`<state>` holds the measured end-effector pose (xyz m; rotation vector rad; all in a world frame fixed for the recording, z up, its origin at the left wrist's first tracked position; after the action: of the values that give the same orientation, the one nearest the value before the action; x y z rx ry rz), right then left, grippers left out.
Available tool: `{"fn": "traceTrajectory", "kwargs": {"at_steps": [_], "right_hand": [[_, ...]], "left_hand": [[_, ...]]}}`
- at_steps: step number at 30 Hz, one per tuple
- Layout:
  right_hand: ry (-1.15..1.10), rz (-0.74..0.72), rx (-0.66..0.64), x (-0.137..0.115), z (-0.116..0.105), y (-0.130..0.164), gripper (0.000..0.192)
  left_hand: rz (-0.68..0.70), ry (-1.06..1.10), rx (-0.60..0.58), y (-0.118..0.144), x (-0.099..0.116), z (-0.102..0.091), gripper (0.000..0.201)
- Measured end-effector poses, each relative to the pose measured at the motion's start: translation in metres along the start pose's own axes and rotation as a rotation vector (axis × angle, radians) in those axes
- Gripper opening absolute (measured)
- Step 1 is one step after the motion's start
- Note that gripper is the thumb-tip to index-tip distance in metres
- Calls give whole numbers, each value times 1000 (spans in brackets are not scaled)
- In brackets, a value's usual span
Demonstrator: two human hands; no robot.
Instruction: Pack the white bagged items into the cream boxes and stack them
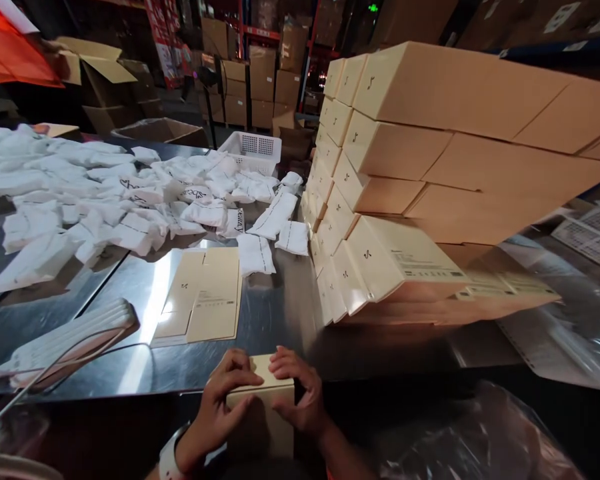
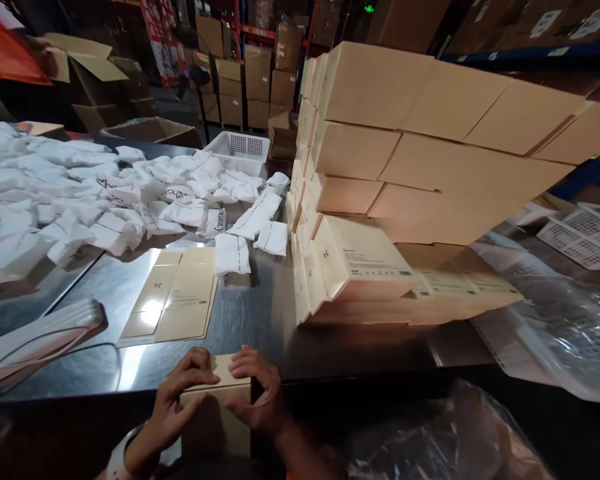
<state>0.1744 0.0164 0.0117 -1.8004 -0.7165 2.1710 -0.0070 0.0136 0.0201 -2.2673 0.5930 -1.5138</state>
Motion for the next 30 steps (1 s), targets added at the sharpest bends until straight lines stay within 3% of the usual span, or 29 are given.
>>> {"fn": "traceTrajectory", "kwargs": {"at_steps": [6, 16, 20, 25, 30], "right_hand": [[19, -91, -27, 4, -1, 0, 33], [149, -128, -119, -2, -5, 2, 38], [122, -179, -137, -4, -5, 0, 27], [176, -174, -271, -6, -5, -13, 23], [158, -293, -258, -4, -2, -12, 14]], "left_hand": [[86, 10, 39, 2, -7, 6, 17], [77, 66, 63, 6, -11, 8, 16], [89, 80, 66, 7, -13, 9, 16], [102, 96, 29, 5, -12, 9, 25], [86, 134, 46, 7, -11, 9, 39]]}}
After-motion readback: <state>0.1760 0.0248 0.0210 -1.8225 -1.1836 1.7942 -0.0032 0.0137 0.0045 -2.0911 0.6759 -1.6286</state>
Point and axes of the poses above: each hand's wrist, its own y-axis away from the middle knuckle, its own z-axis out of the palm, x = y × z, the point moved 2 cm from there along -y, towards the middle knuckle, and after that the axes turned 13 degrees about -y, right-handed, at the moved point
